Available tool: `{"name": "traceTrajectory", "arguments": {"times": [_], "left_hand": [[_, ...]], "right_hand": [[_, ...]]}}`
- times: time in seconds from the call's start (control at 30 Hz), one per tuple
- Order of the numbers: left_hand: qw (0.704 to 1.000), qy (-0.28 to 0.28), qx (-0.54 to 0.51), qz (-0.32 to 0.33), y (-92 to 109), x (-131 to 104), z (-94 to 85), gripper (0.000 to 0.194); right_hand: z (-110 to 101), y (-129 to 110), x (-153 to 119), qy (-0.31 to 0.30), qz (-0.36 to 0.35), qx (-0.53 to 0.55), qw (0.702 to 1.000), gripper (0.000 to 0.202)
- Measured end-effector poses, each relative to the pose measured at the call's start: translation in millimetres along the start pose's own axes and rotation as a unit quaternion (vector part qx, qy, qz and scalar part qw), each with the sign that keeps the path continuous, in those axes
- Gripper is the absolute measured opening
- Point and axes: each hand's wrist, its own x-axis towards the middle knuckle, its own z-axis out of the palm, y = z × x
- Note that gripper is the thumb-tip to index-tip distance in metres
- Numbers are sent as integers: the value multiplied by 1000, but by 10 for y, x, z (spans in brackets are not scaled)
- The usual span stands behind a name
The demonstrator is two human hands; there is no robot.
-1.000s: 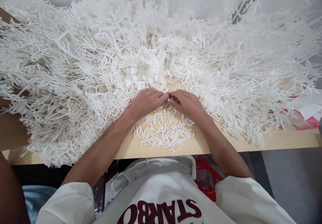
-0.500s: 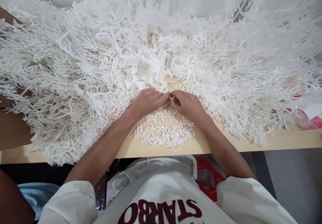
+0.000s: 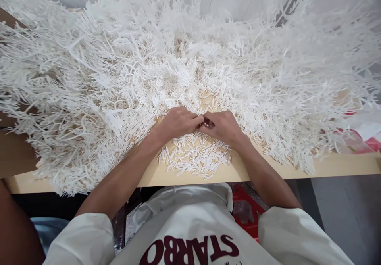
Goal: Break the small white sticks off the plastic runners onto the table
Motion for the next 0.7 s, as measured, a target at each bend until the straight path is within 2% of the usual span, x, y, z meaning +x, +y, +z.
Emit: {"name": "traceTrajectory", "arguments": {"times": [0.17,0.27,0.3,0.37,0.43,0.47,0.53,0.57,0.63,0.7], "left_hand": [[999,-23,-21,-17,11,-6,27,16],[997,-27,-58,-39,-11,-10,43,17],[995,-20,-69,-63,-28,-8,44,19],[984,13,-77,-161,-75,1,42,23],[956,55,-85,-274,-125,14,32,23],[945,65,-98,-305,-143,22,25,21],[939,57,-131,-312,-162,35,9,23],[941,50,-143,-304,-162,40,2,25],[945,41,-149,-289,-151,43,-6,29],[953,36,-136,-267,-134,33,-2,31]], "right_hand": [[-6,37,33,-2,-13,50,999,22],[-18,32,33,27,-34,63,997,21],[-20,14,21,33,-65,82,994,21],[-21,-51,-18,40,-143,132,980,22],[-14,-133,-61,44,-206,163,964,23],[-6,-167,-76,50,-214,161,962,24],[12,-199,-78,74,-183,134,971,28],[21,-194,-67,89,-147,122,978,31],[31,-153,-26,120,-30,102,987,35],[23,-102,17,150,83,92,981,30]]}}
